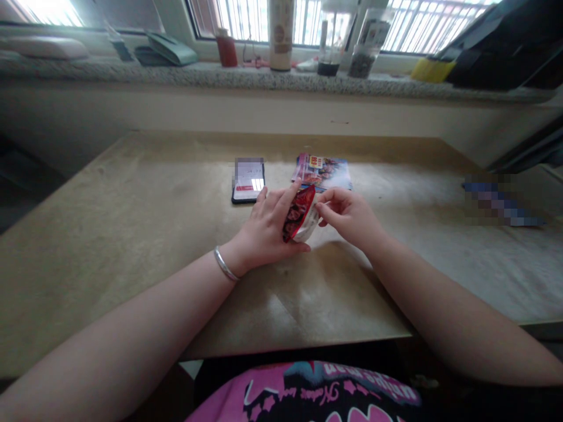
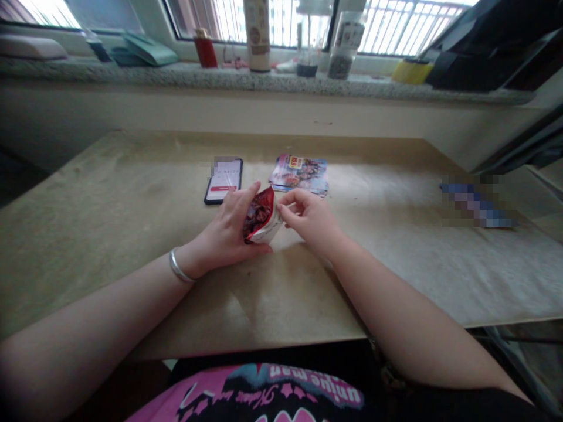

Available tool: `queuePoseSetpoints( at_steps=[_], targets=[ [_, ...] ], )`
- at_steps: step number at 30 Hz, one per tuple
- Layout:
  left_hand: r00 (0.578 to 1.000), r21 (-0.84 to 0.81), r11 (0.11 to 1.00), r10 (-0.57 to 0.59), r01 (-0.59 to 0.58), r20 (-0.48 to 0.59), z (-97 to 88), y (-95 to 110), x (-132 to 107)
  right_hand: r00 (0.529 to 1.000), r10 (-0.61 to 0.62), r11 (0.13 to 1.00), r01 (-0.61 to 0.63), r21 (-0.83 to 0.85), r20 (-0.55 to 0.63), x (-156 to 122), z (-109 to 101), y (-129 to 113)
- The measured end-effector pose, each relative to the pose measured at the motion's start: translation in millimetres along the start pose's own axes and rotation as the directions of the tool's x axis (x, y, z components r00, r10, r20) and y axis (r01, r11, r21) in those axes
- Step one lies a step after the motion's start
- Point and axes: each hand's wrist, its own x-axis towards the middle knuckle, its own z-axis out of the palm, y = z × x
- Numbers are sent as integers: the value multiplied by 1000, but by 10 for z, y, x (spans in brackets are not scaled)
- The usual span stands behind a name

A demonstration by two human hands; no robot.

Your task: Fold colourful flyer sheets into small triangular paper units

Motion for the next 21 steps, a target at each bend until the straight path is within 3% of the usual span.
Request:
queuePoseSetpoints(
  at_steps=[6, 14, 18, 21],
  targets=[
    [998, 34, 998, -54, 53, 29, 79, 50, -36, 995, 92, 996, -92, -2, -31, 27, 27, 33],
    [991, 81, 995, -60, 50, 122, -12, 84, -5, 923, 379, 901, -353, 253, -61, 63, 110, -43],
    [974, 120, 990, -96, 72, 206, -67, 154, -4, 914, 402, 883, -367, 294, -65, 63, 125, -32],
    [967, 151, 981, -149, 118, 207, -75, 189, -14, 922, 381, 893, -346, 288, -73, 67, 125, 16]
  ],
)
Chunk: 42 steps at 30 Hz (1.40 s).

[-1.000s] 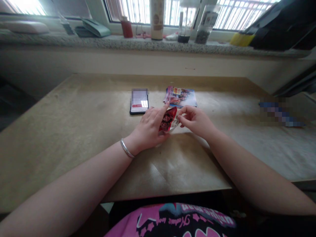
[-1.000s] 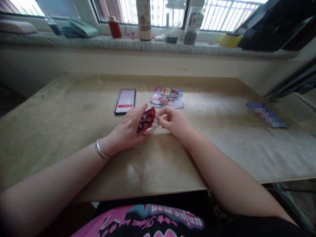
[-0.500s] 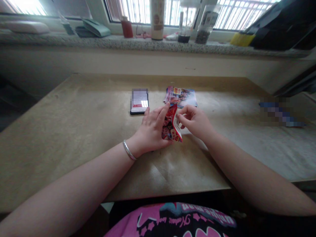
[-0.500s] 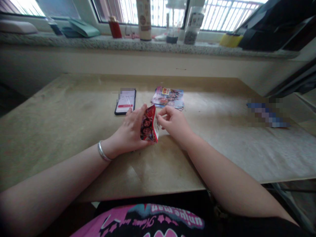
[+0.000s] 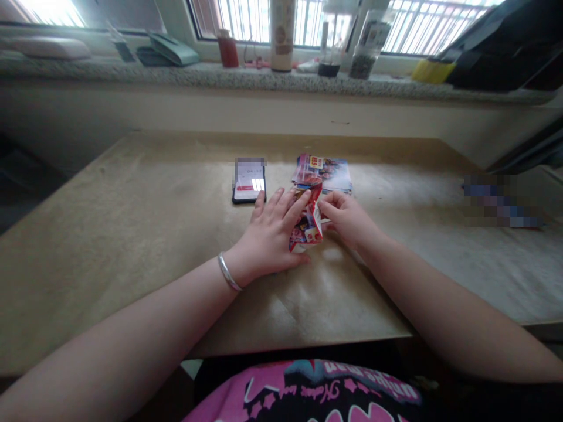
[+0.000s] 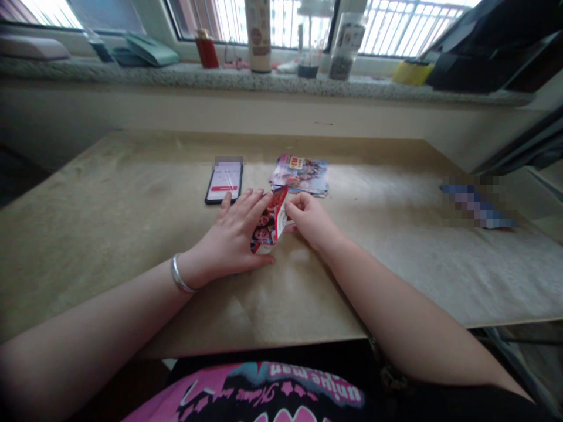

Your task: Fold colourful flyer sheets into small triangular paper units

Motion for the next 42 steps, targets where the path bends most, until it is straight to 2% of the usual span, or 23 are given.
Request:
queuePoseSetpoints(
  at_steps=[5, 11, 16, 21, 27, 31, 36, 39, 42],
  targets=[
    [1000, 1, 1000, -8, 8, -2, -10, -25, 18, 999, -25, 999, 24, -49, -25, 76, -64, 65],
    [980, 84, 984, 163, -154, -115, -17, -88, 51, 1000, -22, 997, 21, -68, -10, 134, -123, 81],
    [962, 106, 965, 250, -238, -114, -24, -110, 60, 998, -67, 993, 68, -93, 14, 128, -133, 67],
    [964, 127, 964, 247, -233, -101, -41, -121, 68, 993, -98, 986, 105, -132, 62, 116, -129, 74],
    [976, 134, 976, 188, -172, -114, -49, -144, 69, 964, -244, 960, 255, -114, 103, 113, -129, 95],
    [976, 165, 978, 156, -131, -151, -60, -162, 65, 948, -305, 928, 317, -194, 87, 104, -161, 68],
    [983, 139, 986, 116, -95, -146, -37, -171, 79, 941, -320, 892, 338, -301, 109, 62, -174, 39],
    [970, 35, 996, 93, -88, -225, 21, -176, 85, 931, -335, 870, 364, -332, 142, 18, -156, 28],
    [940, -19, 991, 118, -131, -321, 80, -188, 86, 916, -364, 844, 401, -355, 168, -28, -136, 9]
  ],
)
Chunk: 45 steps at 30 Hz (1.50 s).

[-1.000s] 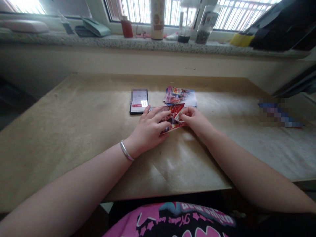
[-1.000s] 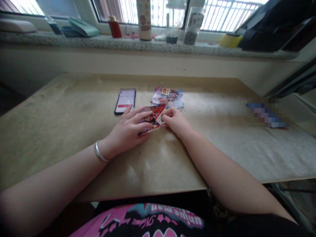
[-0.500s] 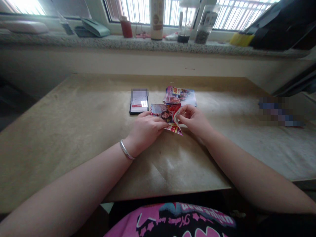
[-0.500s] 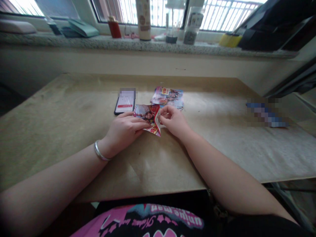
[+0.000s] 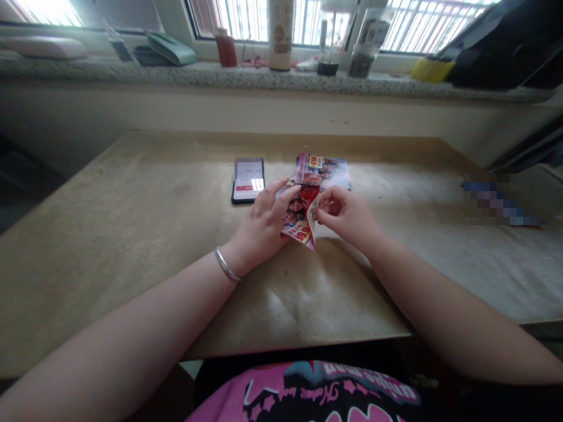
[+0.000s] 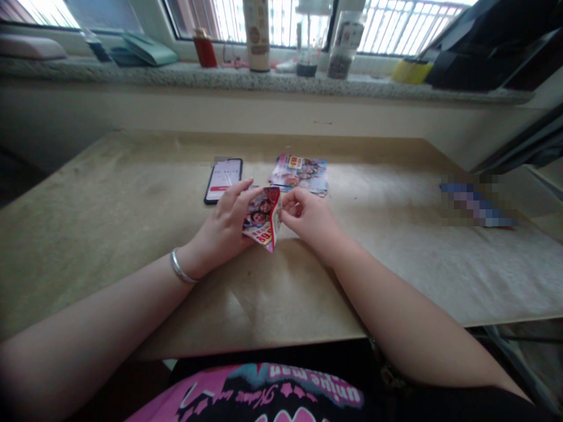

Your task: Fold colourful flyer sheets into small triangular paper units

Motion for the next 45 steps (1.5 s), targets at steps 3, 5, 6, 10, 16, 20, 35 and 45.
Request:
queuePoseSetpoints(
  at_steps=[3, 5, 6, 10, 16, 20, 35, 45],
  targets=[
    [998, 1, 998, 56, -55, -21, 31, -17, -9, 999, -39, 998, 39, -40, 17, -19, 5, -36],
    [997, -12, 997, 72, -72, -22, 39, -28, -10, 997, -62, 997, 63, -33, 43, -25, 8, -53],
    [997, -24, 997, 71, -72, -24, 42, -34, -10, 996, -68, 998, 69, -15, 50, -26, 9, -58],
    [998, -69, 996, 46, -49, -37, 44, -64, -13, 998, -43, 993, 37, 108, 53, -25, 12, -59],
    [1000, -67, 998, -17, 17, -1, 2, -64, -2, 997, -36, 986, 25, 163, 68, -42, 10, -64],
    [999, -84, 996, -30, 28, -23, -34, -29, 15, 994, -68, 988, 55, 148, 81, -55, 13, -93],
    [991, -140, 985, -111, 100, -73, -43, 8, 41, 975, -169, 977, 146, 153, 145, -73, 23, -117],
    [991, -186, 976, -122, 110, -56, -8, -4, 41, 941, -331, 937, 337, -92, 70, -66, 50, -97]
  ],
)
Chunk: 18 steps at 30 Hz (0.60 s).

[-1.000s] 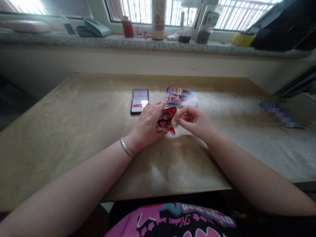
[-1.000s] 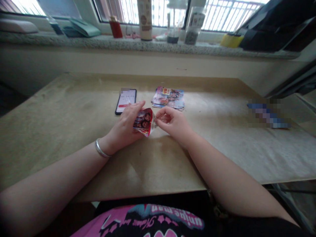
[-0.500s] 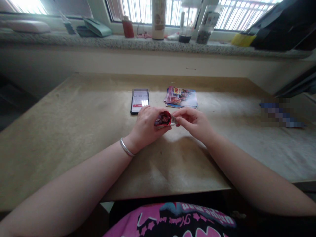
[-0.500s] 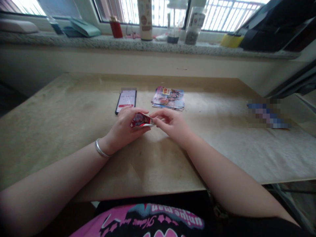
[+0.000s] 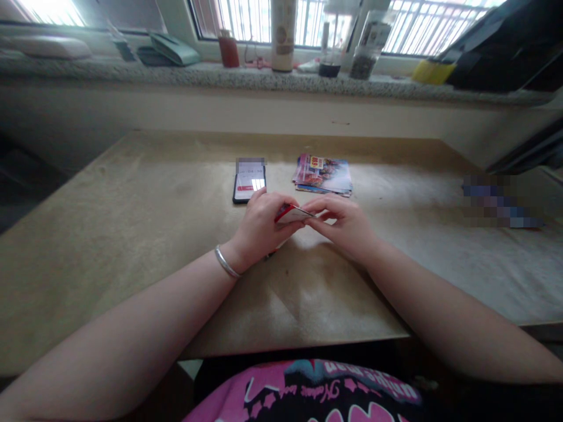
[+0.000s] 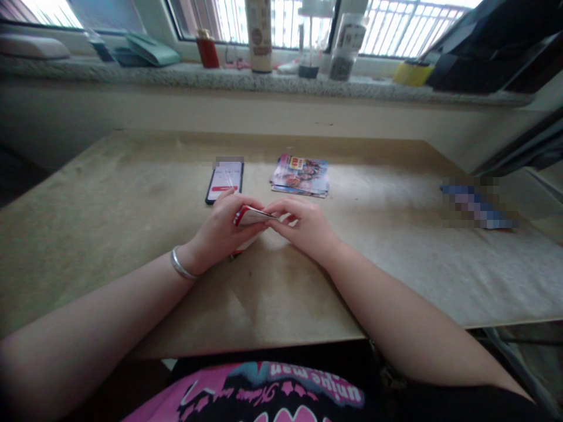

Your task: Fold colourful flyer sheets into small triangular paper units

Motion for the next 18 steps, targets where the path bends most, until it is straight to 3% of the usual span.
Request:
queuePoseSetpoints(
  at_steps=[9, 18],
  targets=[
    [998, -19, 999, 37, -36, 45, -52, 31, 7, 995, -51, 997, 45, -63, -91, 1, 21, -17],
    [987, -175, 982, 50, -77, -154, -58, 38, 13, 987, -147, 967, 130, -218, -64, -14, 19, -61]
  ],
)
